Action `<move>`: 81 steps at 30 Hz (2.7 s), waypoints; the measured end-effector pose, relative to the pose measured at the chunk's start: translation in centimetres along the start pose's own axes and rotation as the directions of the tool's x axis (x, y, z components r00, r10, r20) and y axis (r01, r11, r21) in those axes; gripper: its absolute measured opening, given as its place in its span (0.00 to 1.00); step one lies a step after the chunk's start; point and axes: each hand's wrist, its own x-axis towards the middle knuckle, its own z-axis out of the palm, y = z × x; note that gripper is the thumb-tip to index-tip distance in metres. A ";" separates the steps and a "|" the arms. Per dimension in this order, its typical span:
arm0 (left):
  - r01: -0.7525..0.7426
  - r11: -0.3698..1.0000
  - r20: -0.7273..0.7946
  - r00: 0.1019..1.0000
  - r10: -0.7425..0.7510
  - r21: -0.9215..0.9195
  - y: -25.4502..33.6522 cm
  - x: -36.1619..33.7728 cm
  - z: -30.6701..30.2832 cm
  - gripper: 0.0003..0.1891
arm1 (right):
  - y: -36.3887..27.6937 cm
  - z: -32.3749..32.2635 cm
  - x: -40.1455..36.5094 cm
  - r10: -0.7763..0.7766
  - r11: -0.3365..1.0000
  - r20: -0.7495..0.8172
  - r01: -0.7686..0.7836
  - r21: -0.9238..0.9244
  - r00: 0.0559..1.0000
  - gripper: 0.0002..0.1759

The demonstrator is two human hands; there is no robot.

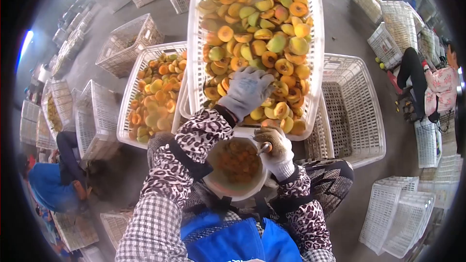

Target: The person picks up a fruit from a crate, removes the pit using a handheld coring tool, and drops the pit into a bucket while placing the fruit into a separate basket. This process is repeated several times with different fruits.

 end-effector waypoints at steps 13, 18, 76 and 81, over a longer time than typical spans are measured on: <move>0.109 0.992 0.066 0.991 -0.113 0.066 0.2 -1.6 3.8 0.24 | 0.2 -3.0 0.3 0.677 0.518 0.042 -0.517 0.682 0.734 0.11; 0.286 0.126 0.184 0.839 -0.512 -0.950 2.0 -3.4 -1.5 0.29 | -3.4 -3.8 2.7 0.810 0.211 0.218 -0.618 0.757 0.544 0.16; 0.043 -0.772 0.532 0.749 -0.396 -0.634 -1.7 -13.2 -5.3 0.27 | -7.5 5.4 2.3 0.491 0.866 0.298 -0.496 -0.065 0.819 0.13; 0.132 -0.692 0.554 0.711 -0.433 -0.710 -0.9 -13.2 -4.9 0.23 | -7.8 4.9 2.8 0.478 0.870 0.213 -0.493 0.019 0.852 0.15</move>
